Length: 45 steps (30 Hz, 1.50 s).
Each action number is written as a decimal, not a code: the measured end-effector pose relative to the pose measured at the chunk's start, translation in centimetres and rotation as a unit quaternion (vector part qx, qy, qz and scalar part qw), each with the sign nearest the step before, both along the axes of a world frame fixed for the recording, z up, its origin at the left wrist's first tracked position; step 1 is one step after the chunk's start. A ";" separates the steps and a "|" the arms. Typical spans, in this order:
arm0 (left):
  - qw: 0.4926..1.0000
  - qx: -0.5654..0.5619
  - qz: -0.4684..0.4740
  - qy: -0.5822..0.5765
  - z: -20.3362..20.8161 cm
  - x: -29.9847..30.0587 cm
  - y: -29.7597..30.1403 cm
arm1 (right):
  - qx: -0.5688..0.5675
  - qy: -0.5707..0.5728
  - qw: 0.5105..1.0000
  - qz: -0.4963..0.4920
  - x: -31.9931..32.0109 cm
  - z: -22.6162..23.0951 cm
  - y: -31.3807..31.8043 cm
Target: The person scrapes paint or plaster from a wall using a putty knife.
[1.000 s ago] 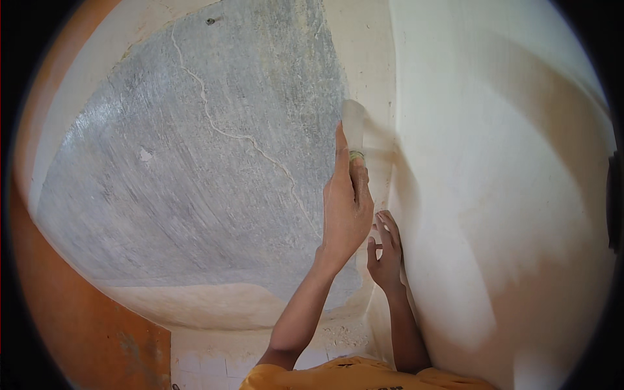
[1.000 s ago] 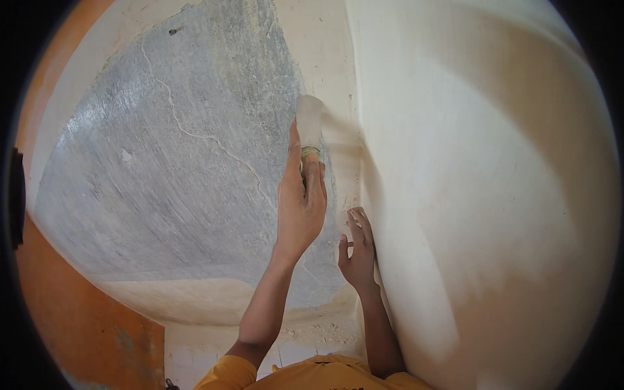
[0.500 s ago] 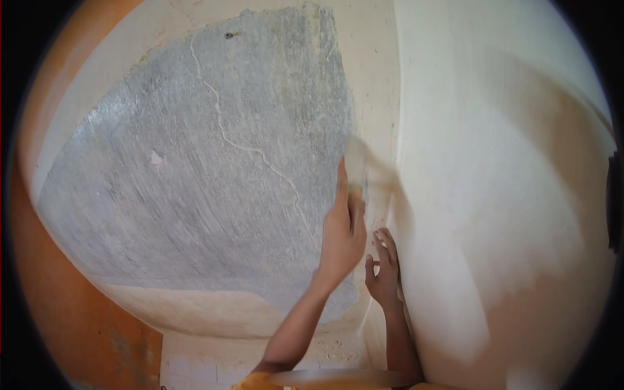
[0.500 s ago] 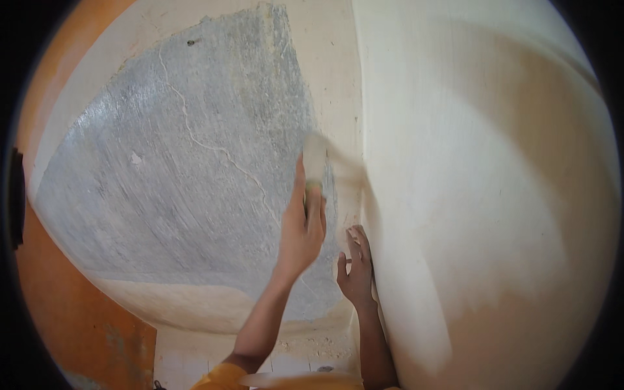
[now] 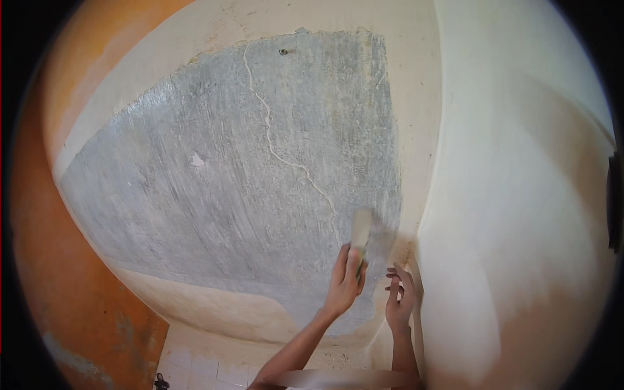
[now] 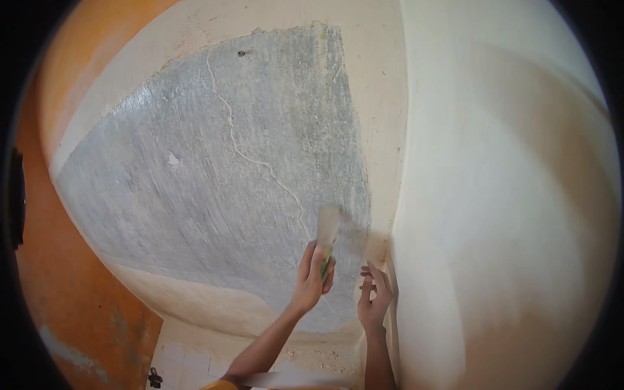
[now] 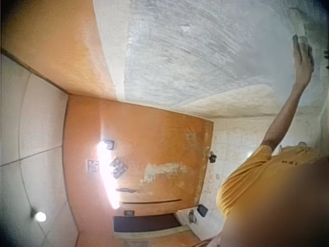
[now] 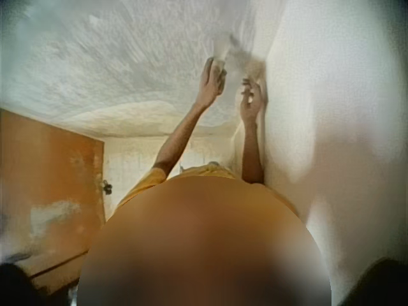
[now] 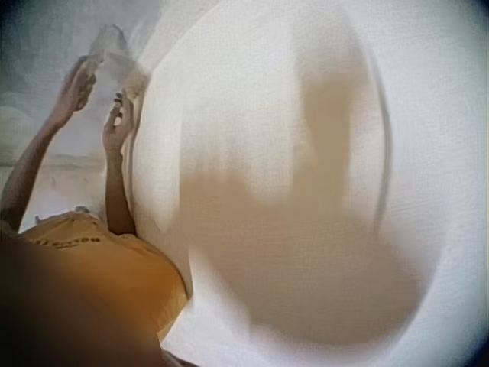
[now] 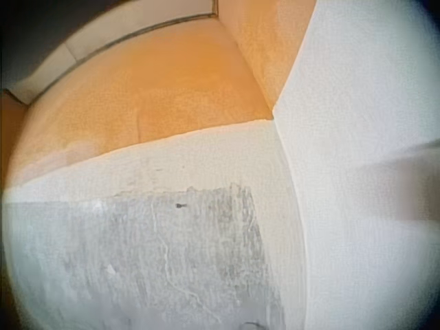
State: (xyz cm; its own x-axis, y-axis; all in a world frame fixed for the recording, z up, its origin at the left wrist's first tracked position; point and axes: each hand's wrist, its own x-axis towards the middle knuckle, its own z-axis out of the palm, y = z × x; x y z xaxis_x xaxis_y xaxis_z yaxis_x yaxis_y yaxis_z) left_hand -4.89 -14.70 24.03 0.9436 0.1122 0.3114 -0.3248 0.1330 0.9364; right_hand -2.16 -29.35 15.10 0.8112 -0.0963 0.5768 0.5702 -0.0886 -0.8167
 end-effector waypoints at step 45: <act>0.855 0.351 0.175 -0.340 -4.6 -0.2 22.7 | -0.268 -0.210 0.891 -0.300 -3.1 18.7 10.6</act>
